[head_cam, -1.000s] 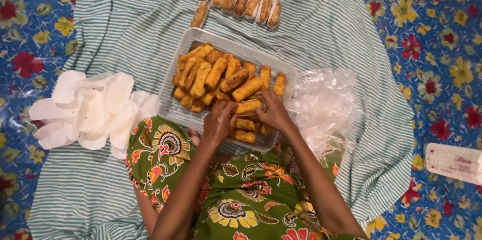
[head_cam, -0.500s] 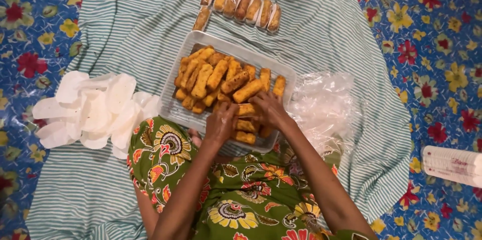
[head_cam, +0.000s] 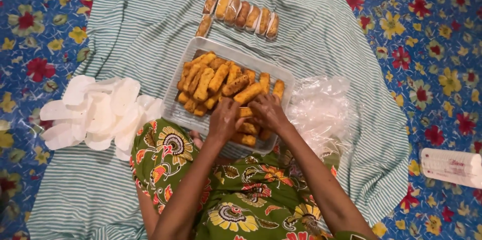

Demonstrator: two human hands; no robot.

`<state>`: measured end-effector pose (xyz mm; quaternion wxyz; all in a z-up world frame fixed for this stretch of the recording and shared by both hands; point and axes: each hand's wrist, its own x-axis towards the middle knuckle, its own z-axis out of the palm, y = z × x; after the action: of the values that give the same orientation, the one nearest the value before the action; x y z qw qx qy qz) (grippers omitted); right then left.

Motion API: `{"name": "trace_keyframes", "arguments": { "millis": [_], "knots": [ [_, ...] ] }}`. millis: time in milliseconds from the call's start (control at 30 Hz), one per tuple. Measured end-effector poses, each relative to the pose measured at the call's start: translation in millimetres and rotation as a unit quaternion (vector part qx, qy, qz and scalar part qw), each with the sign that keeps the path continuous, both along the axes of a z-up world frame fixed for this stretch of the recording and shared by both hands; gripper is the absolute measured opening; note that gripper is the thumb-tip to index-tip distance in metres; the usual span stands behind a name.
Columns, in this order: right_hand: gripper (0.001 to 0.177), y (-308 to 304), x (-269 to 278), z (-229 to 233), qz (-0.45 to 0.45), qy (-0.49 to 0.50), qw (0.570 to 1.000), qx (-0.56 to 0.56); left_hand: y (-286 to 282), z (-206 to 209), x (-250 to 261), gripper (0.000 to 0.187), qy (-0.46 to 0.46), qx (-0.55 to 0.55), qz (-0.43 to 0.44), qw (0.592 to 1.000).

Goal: Wrapping individual pieces of fried food in small paper slips and arranging them on a mat.

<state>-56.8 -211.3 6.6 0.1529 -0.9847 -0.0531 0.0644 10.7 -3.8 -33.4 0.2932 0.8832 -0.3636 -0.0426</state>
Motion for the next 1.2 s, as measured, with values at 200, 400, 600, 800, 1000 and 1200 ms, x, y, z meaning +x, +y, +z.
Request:
{"name": "trace_keyframes", "arguments": {
  "millis": [200, 400, 600, 800, 1000, 1200],
  "knots": [
    [0.052, -4.6, -4.6, -24.1, -0.009, -0.009, 1.0, -0.008, -17.0, 35.3, 7.4, 0.049, -0.065, 0.075, -0.056, 0.994],
    [0.054, -4.9, -8.2, -33.3, -0.018, -0.001, 1.0, 0.001, -31.2, 31.6, 5.6, 0.027, -0.144, 0.003, -0.049, 0.988],
    [0.052, -2.8, -8.7, -5.5, -0.009, -0.026, 1.0, -0.001, -30.0, 9.1, 4.3, 0.01, -0.211, 0.024, -0.049, 0.976],
    [0.042, 3.1, 4.8, 30.8, -0.012, -0.037, 0.999, 0.002, -25.2, 23.5, 8.4, 0.044, -0.085, 0.058, -0.036, 0.994],
    [0.061, -5.1, 5.0, 69.8, -0.077, -0.079, 0.993, 0.041, -26.0, 15.5, 38.2, 0.041, 0.033, 0.009, 0.027, 0.999],
    [0.05, -10.6, -32.1, 82.8, -0.173, -0.069, 0.969, 0.165, -25.9, 16.6, 57.3, 0.034, 0.03, 0.034, 0.113, 0.993]
  ]
}}
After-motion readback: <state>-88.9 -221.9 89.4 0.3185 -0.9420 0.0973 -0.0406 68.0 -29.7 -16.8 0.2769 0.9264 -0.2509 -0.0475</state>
